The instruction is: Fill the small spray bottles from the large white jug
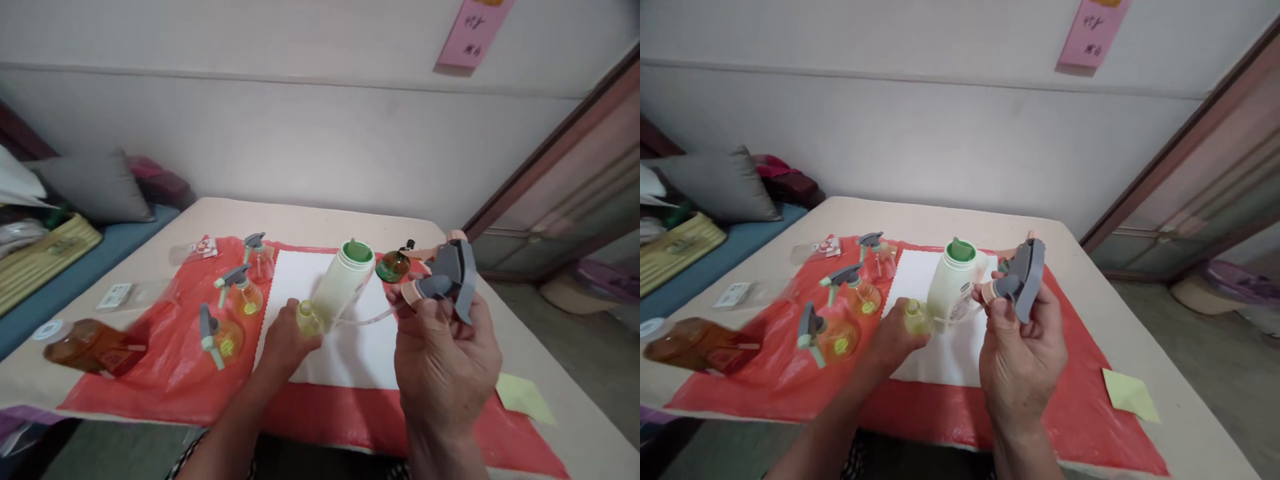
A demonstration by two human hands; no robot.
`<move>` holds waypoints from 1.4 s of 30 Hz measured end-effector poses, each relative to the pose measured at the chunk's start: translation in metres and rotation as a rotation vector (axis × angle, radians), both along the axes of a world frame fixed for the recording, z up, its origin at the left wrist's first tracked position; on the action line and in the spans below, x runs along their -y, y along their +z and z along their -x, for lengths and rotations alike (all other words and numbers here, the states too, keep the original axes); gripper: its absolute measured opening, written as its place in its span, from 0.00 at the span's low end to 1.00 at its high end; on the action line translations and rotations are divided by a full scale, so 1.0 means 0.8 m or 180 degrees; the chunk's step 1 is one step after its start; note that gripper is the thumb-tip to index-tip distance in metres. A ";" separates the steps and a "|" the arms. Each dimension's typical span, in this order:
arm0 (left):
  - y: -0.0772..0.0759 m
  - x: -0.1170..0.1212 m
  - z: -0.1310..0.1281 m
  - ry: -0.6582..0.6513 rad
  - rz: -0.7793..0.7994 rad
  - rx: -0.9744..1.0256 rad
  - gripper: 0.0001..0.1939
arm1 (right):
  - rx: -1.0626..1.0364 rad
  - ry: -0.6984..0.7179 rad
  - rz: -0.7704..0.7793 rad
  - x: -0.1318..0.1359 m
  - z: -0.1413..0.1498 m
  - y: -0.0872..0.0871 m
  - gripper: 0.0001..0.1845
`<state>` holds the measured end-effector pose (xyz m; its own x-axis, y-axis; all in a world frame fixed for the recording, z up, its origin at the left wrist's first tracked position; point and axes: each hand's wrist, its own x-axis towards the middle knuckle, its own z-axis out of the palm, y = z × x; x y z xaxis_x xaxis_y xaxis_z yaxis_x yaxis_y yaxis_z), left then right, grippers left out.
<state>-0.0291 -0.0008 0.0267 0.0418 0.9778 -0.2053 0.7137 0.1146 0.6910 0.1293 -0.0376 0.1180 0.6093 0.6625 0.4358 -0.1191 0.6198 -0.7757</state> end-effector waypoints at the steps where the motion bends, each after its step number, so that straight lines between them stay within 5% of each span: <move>1: 0.008 0.007 -0.005 -0.0091 -0.0118 0.0085 0.23 | 0.0003 -0.0007 -0.0015 0.004 -0.004 0.004 0.14; 6: 0.026 0.041 -0.042 -0.0471 -0.0314 0.0180 0.22 | 0.0063 -0.0166 -0.0199 0.025 -0.023 0.018 0.13; 17: -0.001 0.054 -0.092 -0.0899 -0.1164 0.0028 0.28 | 0.0149 -0.0833 0.0054 0.041 -0.054 0.042 0.11; 26: -0.004 0.050 -0.133 -0.0604 -0.1957 0.0760 0.38 | 0.0111 -0.0106 0.0052 0.011 -0.076 -0.002 0.16; 35: 0.009 0.045 -0.137 -0.0259 -0.1691 0.1113 0.38 | 0.0611 0.1088 0.0823 -0.006 -0.107 -0.051 0.23; 42: -0.004 0.038 -0.133 -0.0368 -0.1918 0.0843 0.39 | 0.0294 0.1335 0.0916 -0.009 -0.122 -0.081 0.19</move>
